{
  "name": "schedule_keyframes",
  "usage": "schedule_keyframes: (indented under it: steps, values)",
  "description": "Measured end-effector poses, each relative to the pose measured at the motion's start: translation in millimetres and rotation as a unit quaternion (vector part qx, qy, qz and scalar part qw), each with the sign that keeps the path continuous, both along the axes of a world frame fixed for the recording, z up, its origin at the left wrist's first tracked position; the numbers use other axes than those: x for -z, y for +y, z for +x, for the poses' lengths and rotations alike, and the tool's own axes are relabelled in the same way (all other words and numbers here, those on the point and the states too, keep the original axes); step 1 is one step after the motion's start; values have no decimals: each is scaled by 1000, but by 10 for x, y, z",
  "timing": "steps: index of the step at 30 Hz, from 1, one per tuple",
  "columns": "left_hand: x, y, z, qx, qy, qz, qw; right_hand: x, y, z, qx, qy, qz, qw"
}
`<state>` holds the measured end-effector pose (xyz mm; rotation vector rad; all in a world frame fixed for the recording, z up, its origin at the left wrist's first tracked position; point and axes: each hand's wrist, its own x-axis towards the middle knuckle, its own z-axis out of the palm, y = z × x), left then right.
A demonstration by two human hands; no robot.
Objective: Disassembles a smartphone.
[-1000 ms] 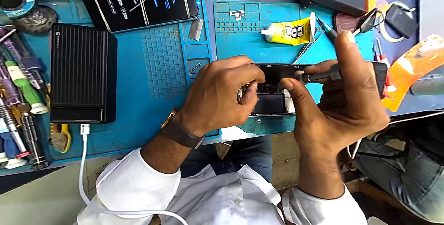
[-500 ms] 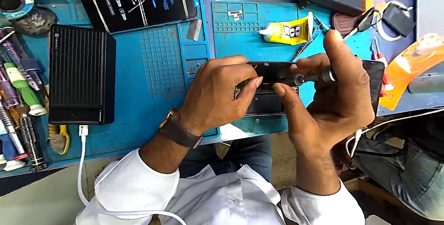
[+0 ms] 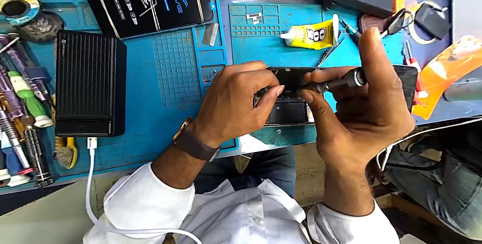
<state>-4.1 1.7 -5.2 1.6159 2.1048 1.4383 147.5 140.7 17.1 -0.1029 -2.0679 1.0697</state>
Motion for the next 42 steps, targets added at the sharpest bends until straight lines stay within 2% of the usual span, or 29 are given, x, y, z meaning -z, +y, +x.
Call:
schedule_keyframes:
  steps: [2, 6, 12, 18, 26, 29, 31, 33, 36, 42]
  values:
    - [-2, 4, 2, -1, 2, -1, 1000, -4, 6, -2, -32, -5, -9, 999]
    - [-1, 3, 6, -5, 3, -3, 1000, 42, -45, -33, 79, -2, 43, 996]
    - [1, 5, 1, -1, 1, -6, 1000, -33, -70, 24, 33, 8, -73, 997]
    - [0, -7, -3, 4, 0, -22, 1000, -91, -114, 64, 60, 64, -105, 991]
    - [11, -6, -9, 18, -9, -21, 1000, -89, -209, -12, 53, 83, -133, 986]
    - [12, -1, -4, 12, -9, -21, 1000, -195, -132, 94, 70, 81, -135, 985]
    - [6, -3, 1, 7, -9, -27, 1000, -280, -49, 209, 93, 22, -138, 986]
    - [2, -2, 2, 3, -6, -34, 999, -300, -22, 306, 123, -130, -104, 978]
    - [2, 2, 3, 0, -2, -39, 999, -162, -147, 305, 177, -317, -17, 932]
    - [5, -9, 10, -1, 4, -37, 999, -36, -315, 146, 215, -389, 57, 894]
